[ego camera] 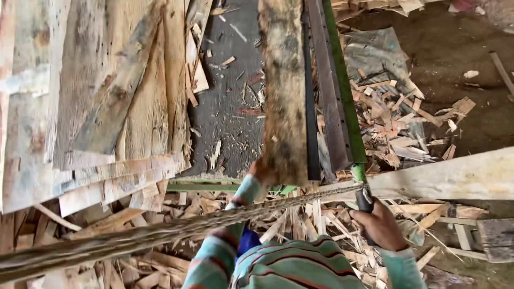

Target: The person uses a two-person crosscut saw to cut a large wooden plank into smaller pieces. They position the plank on a workbench, pull the saw back and forth to make cuts, and then move the cut pieces aside. The process is repeated for multiple planks.

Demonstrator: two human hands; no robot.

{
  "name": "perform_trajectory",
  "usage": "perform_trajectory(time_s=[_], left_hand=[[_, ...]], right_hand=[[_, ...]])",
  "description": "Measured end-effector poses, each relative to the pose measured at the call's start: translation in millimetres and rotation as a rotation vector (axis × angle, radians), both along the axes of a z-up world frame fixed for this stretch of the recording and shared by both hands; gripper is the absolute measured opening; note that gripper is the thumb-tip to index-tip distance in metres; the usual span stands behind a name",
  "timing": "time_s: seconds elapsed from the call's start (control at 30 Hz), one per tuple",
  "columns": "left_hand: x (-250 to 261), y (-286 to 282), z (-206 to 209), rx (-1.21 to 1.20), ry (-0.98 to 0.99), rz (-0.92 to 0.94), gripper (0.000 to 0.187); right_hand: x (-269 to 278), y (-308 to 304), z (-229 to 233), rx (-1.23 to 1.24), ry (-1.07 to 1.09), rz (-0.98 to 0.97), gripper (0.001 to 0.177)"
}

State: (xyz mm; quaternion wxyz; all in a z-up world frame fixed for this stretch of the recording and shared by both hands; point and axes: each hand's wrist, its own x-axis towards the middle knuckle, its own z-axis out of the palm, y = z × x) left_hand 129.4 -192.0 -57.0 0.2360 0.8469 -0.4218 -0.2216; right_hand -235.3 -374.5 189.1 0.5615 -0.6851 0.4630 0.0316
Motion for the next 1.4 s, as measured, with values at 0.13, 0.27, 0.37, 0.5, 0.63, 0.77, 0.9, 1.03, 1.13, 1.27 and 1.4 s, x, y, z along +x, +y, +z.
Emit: perform_trajectory(time_s=[0.13, 0.27, 0.37, 0.5, 0.63, 0.77, 0.9, 1.03, 1.13, 1.27, 1.4], left_hand=[[-33, 78, 68, 0.295, -0.335, -0.212, 0.039], [-66, 113, 92, 0.259, 0.307, 0.64, 0.097], [-111, 63, 176, 0.418, -0.378, 0.129, 0.082], [-131, 14, 250, 0.49, 0.013, 0.121, 0.093], [-121, 3, 133, 0.505, -0.121, 0.069, 0.081], [-103, 8, 137, 0.496, -0.051, 0.096, 0.042], [-70, 26, 241, 0.227, 0.223, 0.346, 0.045], [-35, 62, 173, -0.675, 0.445, 0.359, 0.036], [-39, 84, 106, -0.519, -0.217, 0.176, 0.032], [-85, 81, 97, -0.263, 0.272, 0.36, 0.044], [-109, 75, 91, -0.815, 0.961, 0.658, 0.071]], right_hand=[[-15, -21, -20, -0.711, 0.024, 0.565, 0.033], [16, 6, 13, -0.16, -0.022, 0.121, 0.029], [19, 16, -10, -0.15, 0.078, 0.035, 0.034], [29, 26, 6, -0.123, 0.14, -0.02, 0.037], [23, 10, 7, -0.161, 0.184, 0.035, 0.037], [6, -18, -23, -0.34, 0.103, 0.258, 0.041], [-4, -26, -56, -0.629, 0.031, 0.523, 0.04], [7, -6, -26, -0.613, -0.082, 0.368, 0.041], [15, 7, 4, -0.38, 0.022, 0.165, 0.044], [16, 13, 24, -0.262, 0.029, 0.085, 0.045], [18, 16, 34, -0.244, -0.023, 0.095, 0.046]])
